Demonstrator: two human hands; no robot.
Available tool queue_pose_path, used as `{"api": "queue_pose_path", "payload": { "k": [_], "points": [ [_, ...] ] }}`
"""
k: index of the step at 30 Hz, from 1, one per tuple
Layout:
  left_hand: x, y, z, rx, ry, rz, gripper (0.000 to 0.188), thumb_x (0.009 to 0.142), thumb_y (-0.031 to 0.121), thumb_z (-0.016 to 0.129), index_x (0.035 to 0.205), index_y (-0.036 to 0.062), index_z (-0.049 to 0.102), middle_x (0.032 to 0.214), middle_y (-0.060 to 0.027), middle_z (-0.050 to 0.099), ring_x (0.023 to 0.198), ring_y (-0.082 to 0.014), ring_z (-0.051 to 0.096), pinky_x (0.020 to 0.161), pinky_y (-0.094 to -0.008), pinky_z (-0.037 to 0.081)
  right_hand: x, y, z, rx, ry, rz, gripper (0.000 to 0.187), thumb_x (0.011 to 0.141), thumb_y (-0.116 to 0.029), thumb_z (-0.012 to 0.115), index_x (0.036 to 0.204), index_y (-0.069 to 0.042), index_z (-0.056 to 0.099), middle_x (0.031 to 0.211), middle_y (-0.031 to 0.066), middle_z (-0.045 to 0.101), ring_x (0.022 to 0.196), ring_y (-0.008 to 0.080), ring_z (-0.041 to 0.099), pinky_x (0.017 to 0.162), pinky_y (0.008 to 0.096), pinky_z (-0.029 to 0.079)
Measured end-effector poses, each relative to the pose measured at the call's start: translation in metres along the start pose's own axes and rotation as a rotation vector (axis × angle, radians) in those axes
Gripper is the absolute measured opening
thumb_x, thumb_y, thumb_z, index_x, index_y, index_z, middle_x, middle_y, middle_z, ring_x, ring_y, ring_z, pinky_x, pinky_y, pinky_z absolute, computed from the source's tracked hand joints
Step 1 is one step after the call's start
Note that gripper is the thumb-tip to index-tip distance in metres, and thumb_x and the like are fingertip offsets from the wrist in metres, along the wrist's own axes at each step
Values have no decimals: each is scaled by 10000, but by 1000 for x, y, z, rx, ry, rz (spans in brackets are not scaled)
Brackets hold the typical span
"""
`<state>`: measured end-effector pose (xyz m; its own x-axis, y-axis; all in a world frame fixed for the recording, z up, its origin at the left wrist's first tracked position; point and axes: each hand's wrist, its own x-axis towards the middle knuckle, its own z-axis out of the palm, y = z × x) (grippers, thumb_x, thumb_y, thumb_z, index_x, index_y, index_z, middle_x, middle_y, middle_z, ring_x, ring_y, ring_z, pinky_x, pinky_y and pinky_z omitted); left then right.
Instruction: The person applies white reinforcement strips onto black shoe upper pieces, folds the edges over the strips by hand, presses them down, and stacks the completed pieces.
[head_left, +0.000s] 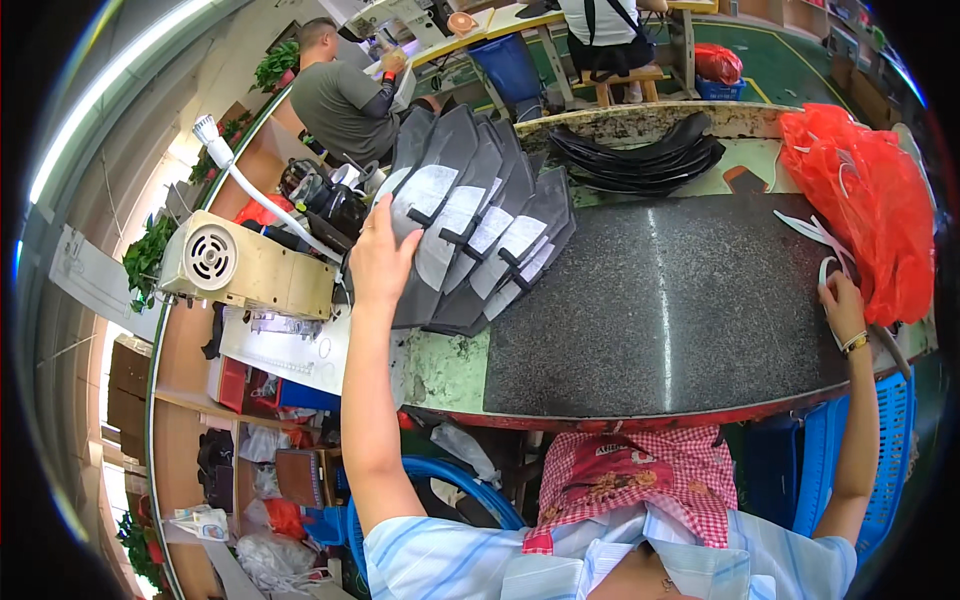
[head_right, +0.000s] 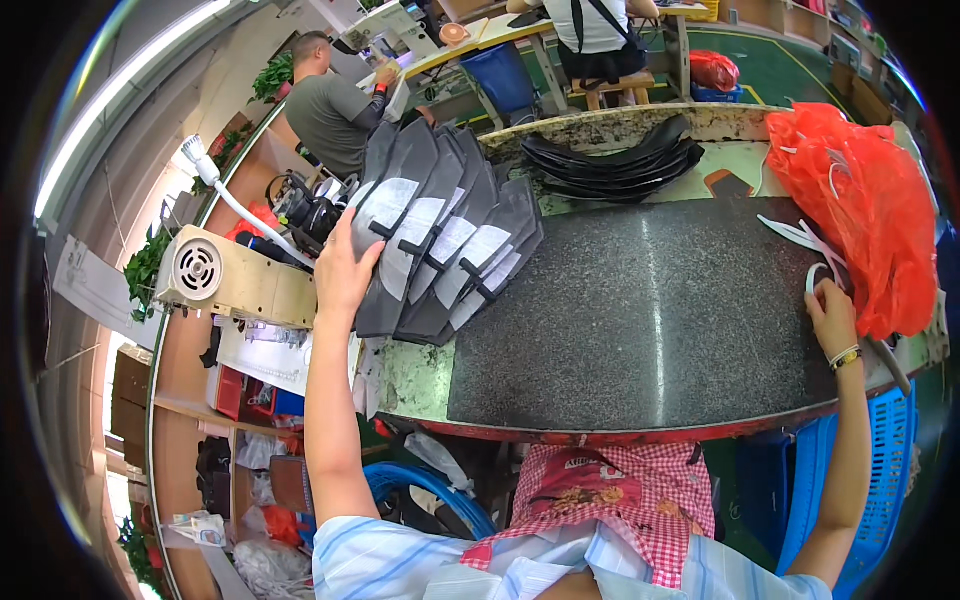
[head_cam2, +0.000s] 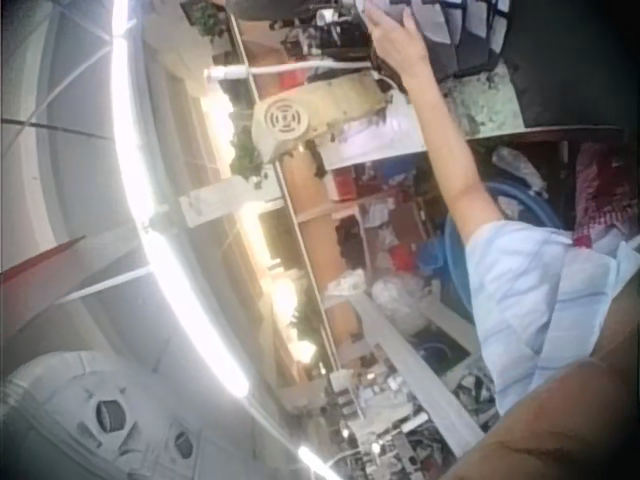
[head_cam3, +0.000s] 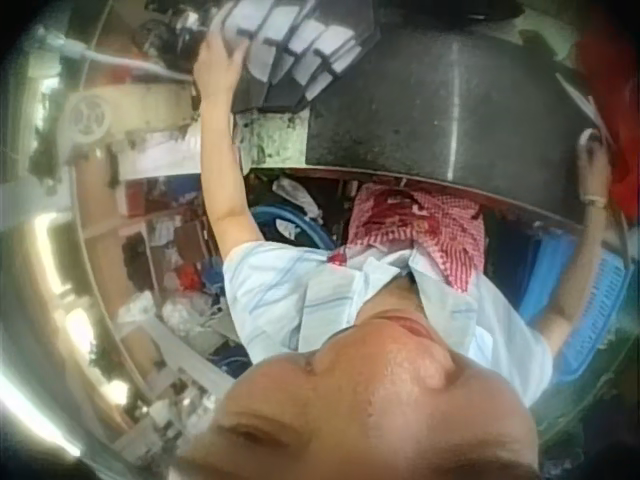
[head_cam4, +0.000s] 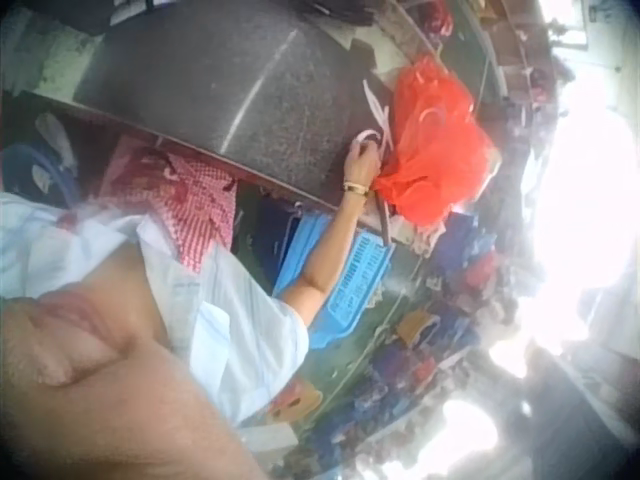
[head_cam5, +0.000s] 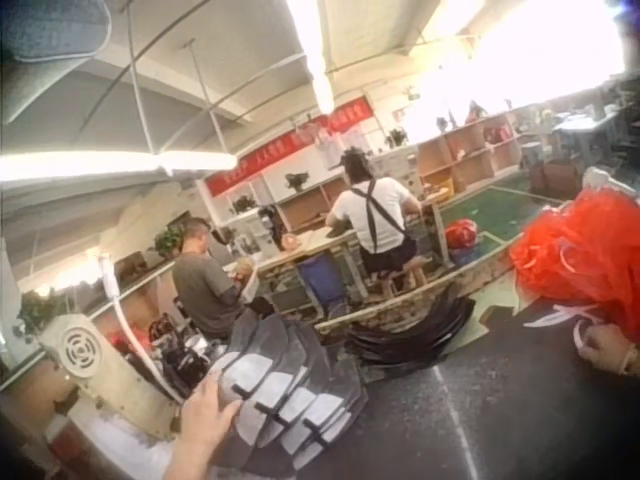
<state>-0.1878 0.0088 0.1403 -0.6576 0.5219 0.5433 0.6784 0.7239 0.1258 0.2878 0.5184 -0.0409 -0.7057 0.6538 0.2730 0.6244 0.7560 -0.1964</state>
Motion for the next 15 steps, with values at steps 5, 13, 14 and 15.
{"api": "queue_pose_path", "payload": {
  "k": [5, 13, 14, 15],
  "points": [
    [10, 2, 10, 303, 34, 298, 499, 794, 73, 641, 1269, 32, 494, 1046, -221, 653, 926, -402, 651, 792, -488, 529, -8, -55, -26, 935, -109, 285, 148, 908, -192, 656, 867, -106, 542, 658, -41, 551, 513, 36, 491, 411, 202, 293],
    [-8, 28, 1, 59, 336, 175, 403, 833, -21, 542, 1229, 52, 533, 1114, -215, 612, 1000, -411, 615, 821, -480, 505, -43, -103, -55, 1137, -326, 368, 69, 934, -172, 619, 926, -108, 593, 627, -115, 408, 480, -19, 314, 395, 190, 189],
    [-9, 42, 2, 54, 324, 200, 414, 827, -29, 550, 1232, 55, 537, 1115, -204, 613, 1016, -403, 612, 834, -475, 503, -46, -106, -54, 1127, -362, 361, 79, 942, -185, 616, 927, -111, 593, 625, -115, 408, 477, -18, 308, 394, 191, 183],
    [-12, 58, -2, 32, 449, 284, 449, 802, -63, 559, 1236, 52, 547, 1122, -181, 618, 1049, -390, 604, 869, -462, 494, -47, -100, -52, 1126, -374, 320, 137, 967, -235, 592, 925, -104, 586, 619, -115, 393, 487, -18, 314, 399, 192, 180]
  ]
}}
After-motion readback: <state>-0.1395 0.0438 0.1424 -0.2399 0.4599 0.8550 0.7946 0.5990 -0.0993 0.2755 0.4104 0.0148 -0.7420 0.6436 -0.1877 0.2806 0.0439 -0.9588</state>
